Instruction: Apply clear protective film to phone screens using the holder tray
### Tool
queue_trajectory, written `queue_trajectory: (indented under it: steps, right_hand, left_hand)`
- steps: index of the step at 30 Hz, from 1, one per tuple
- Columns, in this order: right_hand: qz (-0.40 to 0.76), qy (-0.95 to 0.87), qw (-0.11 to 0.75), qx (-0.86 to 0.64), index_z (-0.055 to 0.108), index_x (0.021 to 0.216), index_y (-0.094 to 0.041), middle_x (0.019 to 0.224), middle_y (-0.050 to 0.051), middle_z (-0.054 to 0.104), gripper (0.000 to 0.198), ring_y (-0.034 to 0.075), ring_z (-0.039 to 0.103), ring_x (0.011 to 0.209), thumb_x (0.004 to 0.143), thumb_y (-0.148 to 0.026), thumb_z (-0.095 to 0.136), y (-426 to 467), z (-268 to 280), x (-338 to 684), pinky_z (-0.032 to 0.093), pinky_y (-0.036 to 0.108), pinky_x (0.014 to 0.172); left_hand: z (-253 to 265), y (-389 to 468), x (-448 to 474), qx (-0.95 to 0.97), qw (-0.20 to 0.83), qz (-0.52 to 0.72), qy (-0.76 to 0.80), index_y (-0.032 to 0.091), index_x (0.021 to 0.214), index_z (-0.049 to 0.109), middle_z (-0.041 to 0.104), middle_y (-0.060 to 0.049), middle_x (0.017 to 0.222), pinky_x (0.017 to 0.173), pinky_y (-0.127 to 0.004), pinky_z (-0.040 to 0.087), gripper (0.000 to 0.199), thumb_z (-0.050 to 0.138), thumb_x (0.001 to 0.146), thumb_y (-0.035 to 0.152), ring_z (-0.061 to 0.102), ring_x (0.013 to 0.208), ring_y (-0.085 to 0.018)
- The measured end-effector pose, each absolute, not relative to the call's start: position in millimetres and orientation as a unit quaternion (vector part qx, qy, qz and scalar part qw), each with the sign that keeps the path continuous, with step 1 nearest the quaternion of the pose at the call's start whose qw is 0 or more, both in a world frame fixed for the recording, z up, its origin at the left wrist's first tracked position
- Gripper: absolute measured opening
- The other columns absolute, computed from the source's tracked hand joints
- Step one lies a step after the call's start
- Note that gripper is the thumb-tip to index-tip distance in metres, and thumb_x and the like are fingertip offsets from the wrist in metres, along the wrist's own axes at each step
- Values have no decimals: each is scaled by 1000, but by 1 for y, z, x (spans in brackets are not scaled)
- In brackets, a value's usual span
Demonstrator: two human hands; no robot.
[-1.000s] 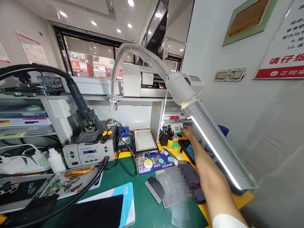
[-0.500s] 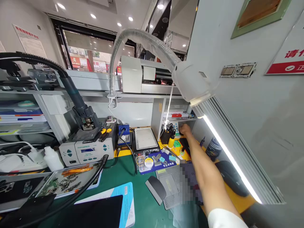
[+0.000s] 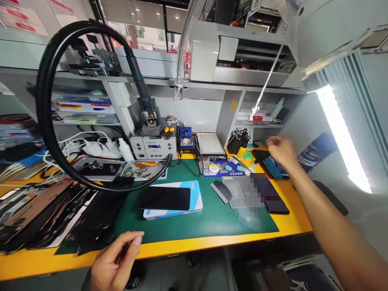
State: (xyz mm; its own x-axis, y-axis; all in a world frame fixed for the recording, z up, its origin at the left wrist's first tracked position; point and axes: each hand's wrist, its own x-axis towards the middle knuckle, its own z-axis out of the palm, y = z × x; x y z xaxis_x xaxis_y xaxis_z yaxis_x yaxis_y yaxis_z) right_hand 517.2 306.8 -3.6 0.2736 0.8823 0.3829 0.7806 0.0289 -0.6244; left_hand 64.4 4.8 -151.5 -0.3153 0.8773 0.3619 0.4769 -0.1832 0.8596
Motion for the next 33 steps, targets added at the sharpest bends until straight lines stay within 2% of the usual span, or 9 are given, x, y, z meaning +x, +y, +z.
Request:
queue_trajectory:
  steps: [3,6,10,13,17,20,25,30,33]
  right_hand:
    - [43,-621,400,-672,74,106,-19,112,14,73,24,30,66,104,95,-35,59,240,-16,488,47,47,100]
    - [158,-703,352,-597,77,101,-26,108,7,76,32,29,69,97,87,-53,66,172,-41,451,56,40,86]
    - [281,-763,244,-529,75,110,-28,116,6,74,39,26,69,95,93,-59,60,117,-68,400,57,34,74]
    - [242,-825,220,-460,68,129,-29,132,8,67,42,28,64,111,96,-54,61,114,-76,363,56,40,91]
    - [149,-900,156,-379,49,152,-23,155,13,47,79,38,39,143,84,-55,75,140,-78,326,37,57,115]
    - [146,-915,101,-363,55,148,-22,152,13,51,70,39,37,144,86,-50,74,155,-77,311,35,59,115]
    - [183,-910,120,-352,60,142,-20,142,16,58,69,36,47,136,79,-38,79,154,-69,310,37,52,116]
    - [233,-863,224,-388,49,150,-21,136,14,53,85,33,53,123,70,-32,79,132,-66,312,46,46,108]
    - [313,-794,324,-407,51,145,-27,129,11,53,78,32,53,121,73,-37,78,109,-72,299,45,47,108]
  left_hand:
    - [-155,3,62,577,204,515,600,24,82,71,66,-1,70,53,-23,46,19,63,92,38,57,56,-14]
    - [-152,0,60,596,249,488,587,23,78,64,54,1,65,53,-24,40,23,60,94,39,47,56,-13]
    - [-138,4,59,602,296,476,568,23,92,67,62,-1,77,59,-24,45,20,58,96,40,56,64,-14]
    - [-127,17,59,559,217,508,619,21,100,68,68,-4,86,61,-26,47,25,58,95,43,58,65,-15]
    - [-124,41,58,485,139,471,724,13,118,65,72,-12,100,71,-36,50,48,58,91,52,61,65,-20]
    - [-125,53,58,479,146,449,740,13,108,70,74,-12,88,76,-40,51,45,58,89,53,66,72,-26]
    - [-117,60,58,454,191,523,695,18,91,71,70,-7,72,64,-35,50,44,60,84,60,64,65,-24]
    - [-84,69,57,436,317,611,580,16,100,71,72,-7,81,66,-31,52,51,68,82,63,65,70,-21]
    - [-65,73,64,485,424,626,440,19,120,67,73,-9,105,84,-33,55,44,67,89,50,68,90,-23]
